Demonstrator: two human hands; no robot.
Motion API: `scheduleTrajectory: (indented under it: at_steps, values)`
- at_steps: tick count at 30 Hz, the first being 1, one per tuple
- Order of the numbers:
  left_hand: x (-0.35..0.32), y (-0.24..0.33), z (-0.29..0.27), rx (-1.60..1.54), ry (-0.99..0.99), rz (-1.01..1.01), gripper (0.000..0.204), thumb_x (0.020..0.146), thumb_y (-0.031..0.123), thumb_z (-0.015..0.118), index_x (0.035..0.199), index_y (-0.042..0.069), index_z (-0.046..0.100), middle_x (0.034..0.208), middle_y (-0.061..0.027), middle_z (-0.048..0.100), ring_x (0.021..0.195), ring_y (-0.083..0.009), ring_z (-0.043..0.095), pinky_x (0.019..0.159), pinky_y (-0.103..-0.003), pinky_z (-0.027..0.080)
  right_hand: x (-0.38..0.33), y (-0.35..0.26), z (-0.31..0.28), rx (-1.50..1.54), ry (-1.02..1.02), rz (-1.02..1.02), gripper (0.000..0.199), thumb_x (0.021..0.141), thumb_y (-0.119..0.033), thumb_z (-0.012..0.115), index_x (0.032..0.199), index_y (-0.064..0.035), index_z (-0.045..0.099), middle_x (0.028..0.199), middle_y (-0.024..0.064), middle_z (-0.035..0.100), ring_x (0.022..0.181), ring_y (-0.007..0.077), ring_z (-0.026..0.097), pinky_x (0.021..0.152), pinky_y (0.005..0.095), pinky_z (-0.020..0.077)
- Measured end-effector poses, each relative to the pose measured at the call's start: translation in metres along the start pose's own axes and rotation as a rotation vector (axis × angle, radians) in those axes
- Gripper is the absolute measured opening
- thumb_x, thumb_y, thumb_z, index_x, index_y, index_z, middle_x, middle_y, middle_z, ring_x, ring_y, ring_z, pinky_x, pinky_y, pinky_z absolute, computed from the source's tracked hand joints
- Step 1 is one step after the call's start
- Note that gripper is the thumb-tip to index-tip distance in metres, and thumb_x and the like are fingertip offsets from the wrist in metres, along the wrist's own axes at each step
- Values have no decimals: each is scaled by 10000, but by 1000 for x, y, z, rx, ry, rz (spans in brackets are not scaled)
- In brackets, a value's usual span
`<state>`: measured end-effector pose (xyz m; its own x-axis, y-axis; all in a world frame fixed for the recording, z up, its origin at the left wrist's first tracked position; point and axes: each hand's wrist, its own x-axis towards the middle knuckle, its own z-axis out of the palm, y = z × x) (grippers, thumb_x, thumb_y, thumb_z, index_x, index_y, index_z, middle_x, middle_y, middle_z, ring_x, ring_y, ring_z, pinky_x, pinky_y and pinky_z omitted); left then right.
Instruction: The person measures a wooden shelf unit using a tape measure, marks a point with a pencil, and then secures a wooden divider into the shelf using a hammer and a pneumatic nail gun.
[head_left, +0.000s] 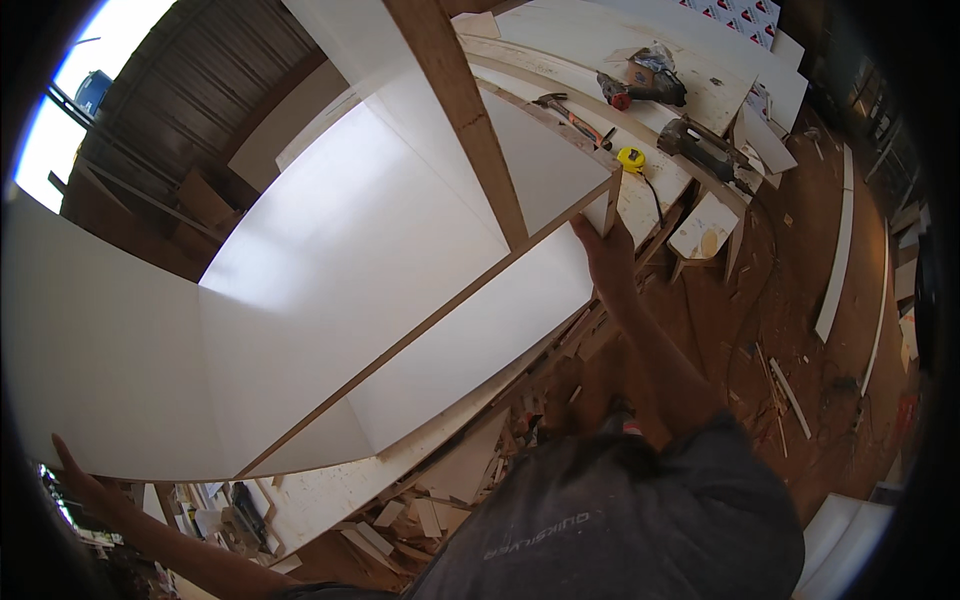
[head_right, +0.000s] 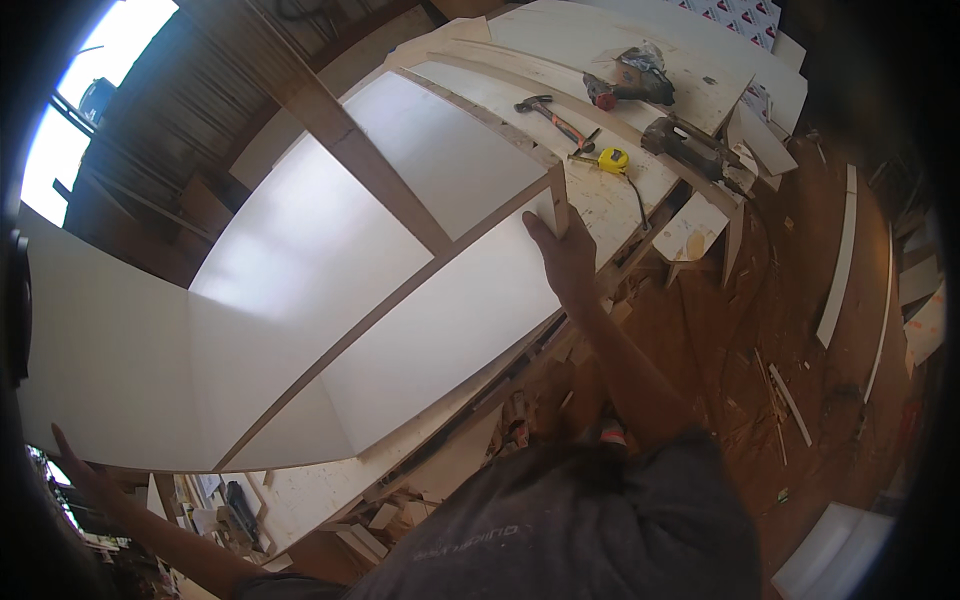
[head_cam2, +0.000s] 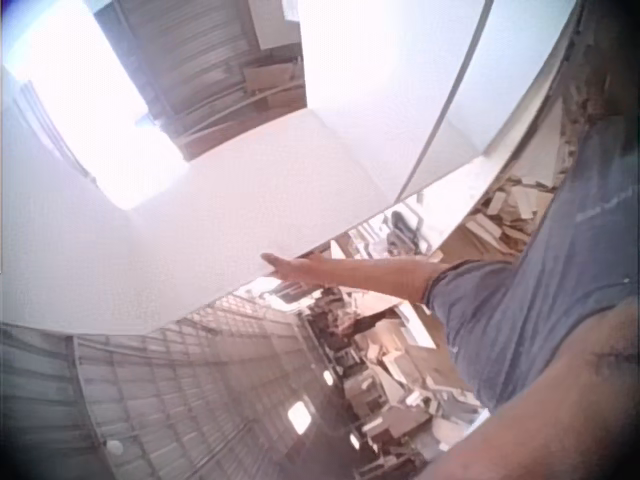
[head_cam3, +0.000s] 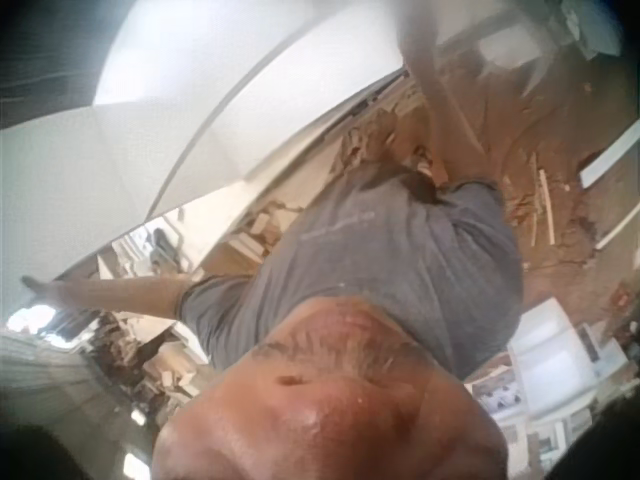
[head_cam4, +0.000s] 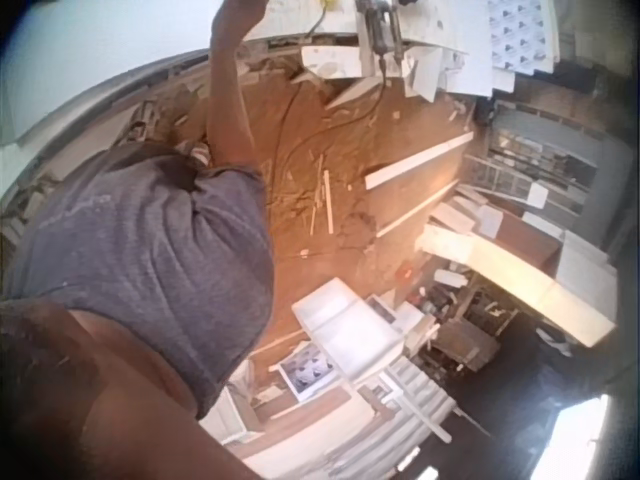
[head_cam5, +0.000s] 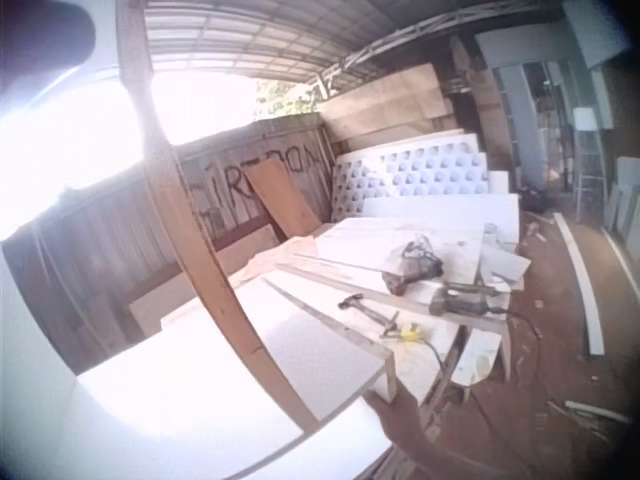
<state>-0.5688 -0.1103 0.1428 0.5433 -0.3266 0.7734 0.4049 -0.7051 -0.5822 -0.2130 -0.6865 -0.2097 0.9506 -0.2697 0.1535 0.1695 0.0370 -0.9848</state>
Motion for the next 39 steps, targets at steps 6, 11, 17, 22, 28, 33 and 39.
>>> scheduleTrajectory:
  at_steps: [6, 11, 17, 22, 28, 33, 39]
  values:
    - [29, 50, -21, -13, 43, -550, 853, 871, 716, 438, 1457, 99, 380, 1377, -265, 454, 1261, -398, 480, 1006, -540, 437, 9, -1, -18, -159, -179, 5, 424, 887, -305, 657, 1161, 4, 564, 955, 150, 619, 867, 257, 603, 795, 361, 479]
    - [80, 257, -69, -327, 349, -880, 676, 978, 516, 448, 1414, 6, 362, 1361, -210, 495, 1253, -324, 510, 1051, -458, 434, 14, 17, -39, -198, -470, -18, 501, 889, -241, 657, 1306, -15, 497, 1228, 169, 555, 1112, 277, 568, 919, 381, 469]
    - [143, 502, -54, -1111, -305, -646, 1056, 714, 768, 618, 1458, 82, 316, 1400, -237, 459, 1330, -374, 426, 1074, -541, 349, 39, 51, -104, -170, -764, -117, 539, 892, -183, 667, 1381, -79, 465, 1301, 150, 520, 1150, 235, 562, 927, 364, 499]
    - [182, 569, -60, -1061, -446, -1011, 730, 815, 511, 729, 1280, 37, 426, 1078, -186, 625, 1019, -293, 622, 862, -413, 502, 77, 75, -164, -125, -816, 145, 540, 914, -205, 656, 1398, -81, 452, 1245, 140, 566, 1028, 186, 616, 844, 309, 517]
    - [178, 602, -45, -1032, -173, -1208, 458, 930, 357, 660, 1130, -31, 519, 860, -32, 583, 707, -68, 500, 613, -211, 421, 109, 72, -188, -247, -966, 155, 442, 959, -177, 595, 1370, -61, 478, 1137, 82, 599, 952, 121, 597, 839, 271, 501]
    - [163, 595, -37, -1068, -97, -1152, 472, 927, 354, 664, 1146, -38, 518, 939, -71, 613, 757, -97, 526, 633, -233, 436, 96, 73, -185, -209, -971, 212, 412, 967, -172, 585, 1354, -61, 496, 1138, 82, 609, 965, 127, 601, 854, 276, 499]
    - [161, 576, -49, -1012, -331, -900, 803, 825, 432, 733, 1372, -16, 353, 1213, -239, 545, 1195, -350, 531, 956, -480, 462, 49, 112, -206, -209, -980, 302, 357, 971, -157, 564, 1300, -20, 534, 1004, 71, 635, 891, 126, 616, 774, 275, 497]
